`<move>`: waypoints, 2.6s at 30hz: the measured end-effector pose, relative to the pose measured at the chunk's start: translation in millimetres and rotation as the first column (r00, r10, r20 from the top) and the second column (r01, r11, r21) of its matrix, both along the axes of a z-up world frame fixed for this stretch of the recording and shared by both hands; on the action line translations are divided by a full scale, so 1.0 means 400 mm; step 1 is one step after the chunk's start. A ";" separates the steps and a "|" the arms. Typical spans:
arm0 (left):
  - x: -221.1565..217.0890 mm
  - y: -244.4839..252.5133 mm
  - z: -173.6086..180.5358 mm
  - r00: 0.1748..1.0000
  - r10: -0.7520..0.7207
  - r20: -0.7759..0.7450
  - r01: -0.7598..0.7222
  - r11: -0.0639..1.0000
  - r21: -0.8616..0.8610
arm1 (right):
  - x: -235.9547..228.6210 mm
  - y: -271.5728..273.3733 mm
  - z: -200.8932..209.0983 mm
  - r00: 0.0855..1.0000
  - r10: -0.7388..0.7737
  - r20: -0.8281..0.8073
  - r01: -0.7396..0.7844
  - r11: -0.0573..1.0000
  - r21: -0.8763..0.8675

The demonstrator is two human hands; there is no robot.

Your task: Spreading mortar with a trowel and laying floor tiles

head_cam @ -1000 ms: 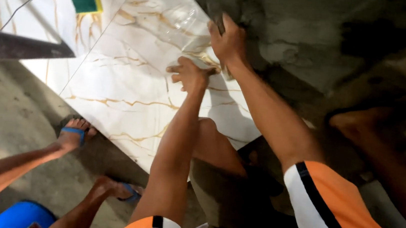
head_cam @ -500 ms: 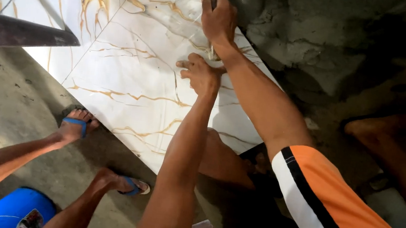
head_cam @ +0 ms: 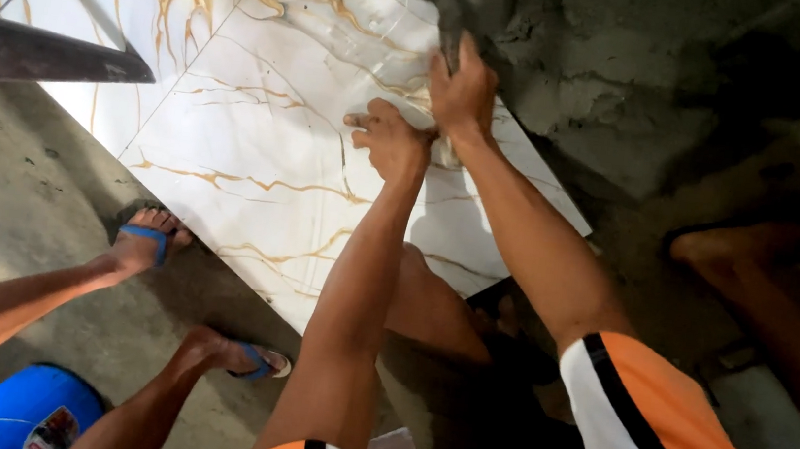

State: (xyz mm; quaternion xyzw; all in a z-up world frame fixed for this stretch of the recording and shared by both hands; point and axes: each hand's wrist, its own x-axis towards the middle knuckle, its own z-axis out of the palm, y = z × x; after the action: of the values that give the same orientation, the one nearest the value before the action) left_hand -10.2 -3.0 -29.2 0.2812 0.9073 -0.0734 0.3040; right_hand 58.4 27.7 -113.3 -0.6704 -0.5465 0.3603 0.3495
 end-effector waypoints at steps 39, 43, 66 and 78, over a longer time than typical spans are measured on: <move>0.024 -0.012 0.102 0.991 -0.125 -0.044 0.130 0.976 0.173 | 0.646 -0.419 0.169 0.950 0.164 0.266 -0.127 0.980 -0.150; 0.022 -0.020 0.081 0.991 -0.125 -0.039 0.129 0.980 0.154 | 0.725 -0.284 0.177 0.754 0.464 0.465 -0.558 0.826 0.079; 0.019 -0.015 0.080 0.996 -0.084 0.012 0.082 0.987 0.139 | 0.682 -0.036 0.261 0.543 0.727 0.420 -0.618 0.685 -0.387; 0.000 -0.009 0.023 0.997 -0.041 0.067 0.036 0.996 0.083 | 0.683 0.027 0.316 0.441 0.778 0.448 -0.439 0.622 -0.648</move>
State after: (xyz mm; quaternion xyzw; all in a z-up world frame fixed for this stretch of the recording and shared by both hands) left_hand -10.3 -6.6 -20.0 0.3132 0.8929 -0.0324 0.3219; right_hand 331.4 38.6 13.2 -0.5599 -0.7464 0.2960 -0.2044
